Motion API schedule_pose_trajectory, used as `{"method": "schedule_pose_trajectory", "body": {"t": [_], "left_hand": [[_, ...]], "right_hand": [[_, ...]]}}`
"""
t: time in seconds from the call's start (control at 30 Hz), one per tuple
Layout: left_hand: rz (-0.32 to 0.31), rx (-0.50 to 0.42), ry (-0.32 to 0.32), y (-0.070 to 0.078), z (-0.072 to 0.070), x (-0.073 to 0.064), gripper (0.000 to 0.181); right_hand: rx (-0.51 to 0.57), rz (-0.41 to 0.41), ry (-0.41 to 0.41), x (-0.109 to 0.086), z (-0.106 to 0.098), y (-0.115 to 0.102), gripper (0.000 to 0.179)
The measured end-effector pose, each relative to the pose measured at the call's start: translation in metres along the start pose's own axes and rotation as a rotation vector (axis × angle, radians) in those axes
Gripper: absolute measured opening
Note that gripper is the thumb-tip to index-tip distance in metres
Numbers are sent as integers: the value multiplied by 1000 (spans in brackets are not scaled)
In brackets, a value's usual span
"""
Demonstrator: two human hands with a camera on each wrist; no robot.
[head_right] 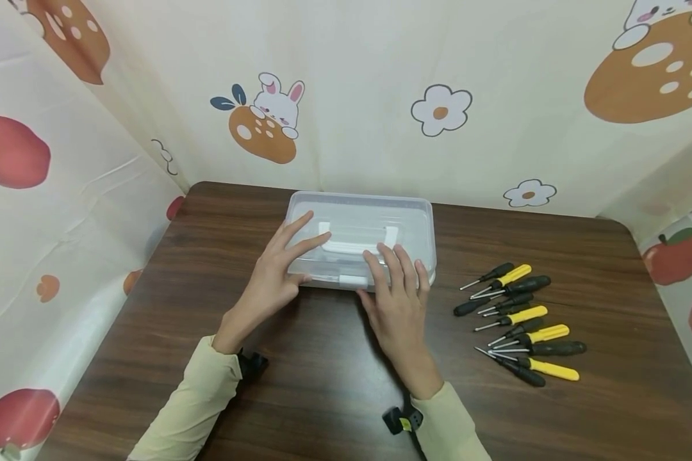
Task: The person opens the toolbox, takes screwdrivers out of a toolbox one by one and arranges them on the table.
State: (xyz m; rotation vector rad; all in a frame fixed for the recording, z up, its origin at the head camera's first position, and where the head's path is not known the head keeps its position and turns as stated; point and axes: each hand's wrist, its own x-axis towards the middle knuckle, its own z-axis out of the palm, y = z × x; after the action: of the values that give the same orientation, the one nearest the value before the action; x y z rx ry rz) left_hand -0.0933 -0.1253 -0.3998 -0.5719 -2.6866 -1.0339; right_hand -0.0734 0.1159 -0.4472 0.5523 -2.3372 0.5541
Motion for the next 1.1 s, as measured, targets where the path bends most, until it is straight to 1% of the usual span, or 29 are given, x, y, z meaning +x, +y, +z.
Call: {"method": "schedule_pose_trajectory", "body": {"t": [0.23,0.4,0.53,0.7,0.8,0.97,1.1], "left_hand": [[-6,-8,-14,-1,0,-1,94],[-11,-11,-16,0,-1,-1,93],[-14,-20,-17,1,-1,-1,92],[-17,-21,-20,1,-2,-1,93],[-12,-17,-17,0,-1,0,93],[14,-14,-8,-2,1,4,92],[19,-9,-19,-5,5,16,90]], "right_hand": [[44,-9,-49,3,-10,0,86],[87,-7,-42,6,-15,3,77],[122,33,-14,8,-19,8,69],[206,104,8,7,-23,17,65],[234,129,12,7,-25,20,64],[207,140,-11,11,-25,26,59],[171,153,-55,17,-23,34,55]]}}
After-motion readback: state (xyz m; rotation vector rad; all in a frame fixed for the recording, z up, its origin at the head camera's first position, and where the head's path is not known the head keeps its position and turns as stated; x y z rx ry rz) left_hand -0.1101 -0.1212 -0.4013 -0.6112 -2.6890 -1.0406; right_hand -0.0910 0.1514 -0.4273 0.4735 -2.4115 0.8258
